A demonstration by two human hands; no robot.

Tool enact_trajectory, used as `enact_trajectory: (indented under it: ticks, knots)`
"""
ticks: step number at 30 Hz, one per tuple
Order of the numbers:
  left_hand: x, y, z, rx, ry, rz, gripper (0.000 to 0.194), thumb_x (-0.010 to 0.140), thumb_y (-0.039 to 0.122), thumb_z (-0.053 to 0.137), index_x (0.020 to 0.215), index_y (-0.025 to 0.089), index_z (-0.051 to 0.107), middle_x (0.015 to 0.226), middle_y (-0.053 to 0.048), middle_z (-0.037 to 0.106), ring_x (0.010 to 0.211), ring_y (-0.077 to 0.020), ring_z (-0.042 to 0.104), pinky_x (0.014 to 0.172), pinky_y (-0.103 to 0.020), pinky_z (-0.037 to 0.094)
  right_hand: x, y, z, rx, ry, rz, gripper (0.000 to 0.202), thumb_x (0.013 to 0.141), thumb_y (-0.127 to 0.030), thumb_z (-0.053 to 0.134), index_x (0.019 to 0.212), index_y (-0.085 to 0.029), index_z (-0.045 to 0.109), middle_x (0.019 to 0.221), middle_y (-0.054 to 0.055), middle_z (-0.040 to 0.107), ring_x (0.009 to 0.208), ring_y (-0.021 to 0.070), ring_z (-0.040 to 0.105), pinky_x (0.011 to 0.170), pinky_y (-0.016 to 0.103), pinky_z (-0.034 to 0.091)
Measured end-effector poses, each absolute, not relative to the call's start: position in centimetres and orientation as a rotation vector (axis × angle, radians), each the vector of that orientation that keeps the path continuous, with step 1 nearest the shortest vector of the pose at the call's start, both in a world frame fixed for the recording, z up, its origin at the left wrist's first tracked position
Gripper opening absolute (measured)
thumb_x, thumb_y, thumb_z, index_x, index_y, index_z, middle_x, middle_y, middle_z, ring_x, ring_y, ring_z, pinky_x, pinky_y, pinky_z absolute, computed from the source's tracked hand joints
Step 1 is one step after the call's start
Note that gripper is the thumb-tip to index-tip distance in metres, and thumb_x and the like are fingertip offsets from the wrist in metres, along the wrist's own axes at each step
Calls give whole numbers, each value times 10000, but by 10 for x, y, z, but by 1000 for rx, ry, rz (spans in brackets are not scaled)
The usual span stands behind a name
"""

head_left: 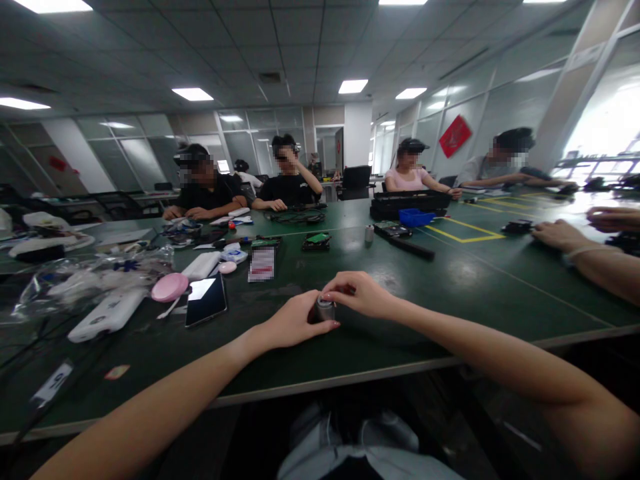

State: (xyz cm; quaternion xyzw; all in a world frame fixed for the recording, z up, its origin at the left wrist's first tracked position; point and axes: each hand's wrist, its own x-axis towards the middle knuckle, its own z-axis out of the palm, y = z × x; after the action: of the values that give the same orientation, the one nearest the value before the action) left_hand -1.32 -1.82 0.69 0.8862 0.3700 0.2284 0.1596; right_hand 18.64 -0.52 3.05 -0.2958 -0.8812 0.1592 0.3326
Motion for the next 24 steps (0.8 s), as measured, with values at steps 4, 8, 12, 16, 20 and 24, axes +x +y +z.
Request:
enact_trajectory:
  ticks: [4, 8, 12, 16, 20, 24]
  knots:
    - [-13, -20, 8, 2541, 1057, 650, 457, 783, 509, 614, 1072, 157, 573, 940, -64, 624, 803, -204, 581, 709, -306, 463, 186, -6, 31, -745, -2285, 431, 171, 846, -292, 598, 896, -172, 710, 741, 18, 619, 640, 103, 512, 587, 215, 376]
    - [-13, -21, 9, 2536, 1044, 653, 427, 786, 493, 619, 1051, 160, 578, 945, -64, 624, 808, -203, 582, 716, -306, 461, 185, -3, 28, -763, -2169, 497, 199, 860, -304, 568, 894, -157, 698, 761, 20, 629, 632, 102, 511, 579, 216, 385]
    - [-13, -22, 11, 2543, 1048, 635, 398, 793, 506, 605, 997, 165, 593, 892, -53, 621, 753, -188, 573, 671, -289, 455, 193, 9, 26, -856, -2095, 488, 231, 853, -332, 566, 905, -153, 702, 792, 26, 659, 618, 100, 503, 566, 215, 382]
    - [-13, -22, 12, 2543, 1027, 643, 380, 790, 482, 620, 1018, 178, 595, 937, -52, 622, 805, -193, 579, 715, -291, 459, 206, 25, 20, -1009, -2335, 486, 199, 804, -335, 618, 875, -190, 733, 749, 14, 675, 599, 104, 518, 551, 214, 369]
    - [-12, -22, 13, 2541, 1021, 653, 376, 788, 471, 627, 1024, 180, 597, 945, -51, 619, 821, -196, 579, 735, -294, 458, 214, 33, 14, -1123, -2472, 538, 213, 772, -367, 643, 873, -210, 745, 690, 5, 666, 573, 107, 525, 529, 212, 354]
    - [-12, -22, 12, 2546, 1015, 652, 357, 787, 463, 631, 995, 174, 599, 921, -49, 615, 799, -192, 575, 699, -284, 453, 214, 33, 14, -1135, -2490, 532, 281, 751, -425, 659, 923, -216, 734, 686, 4, 650, 588, 114, 546, 526, 211, 359]
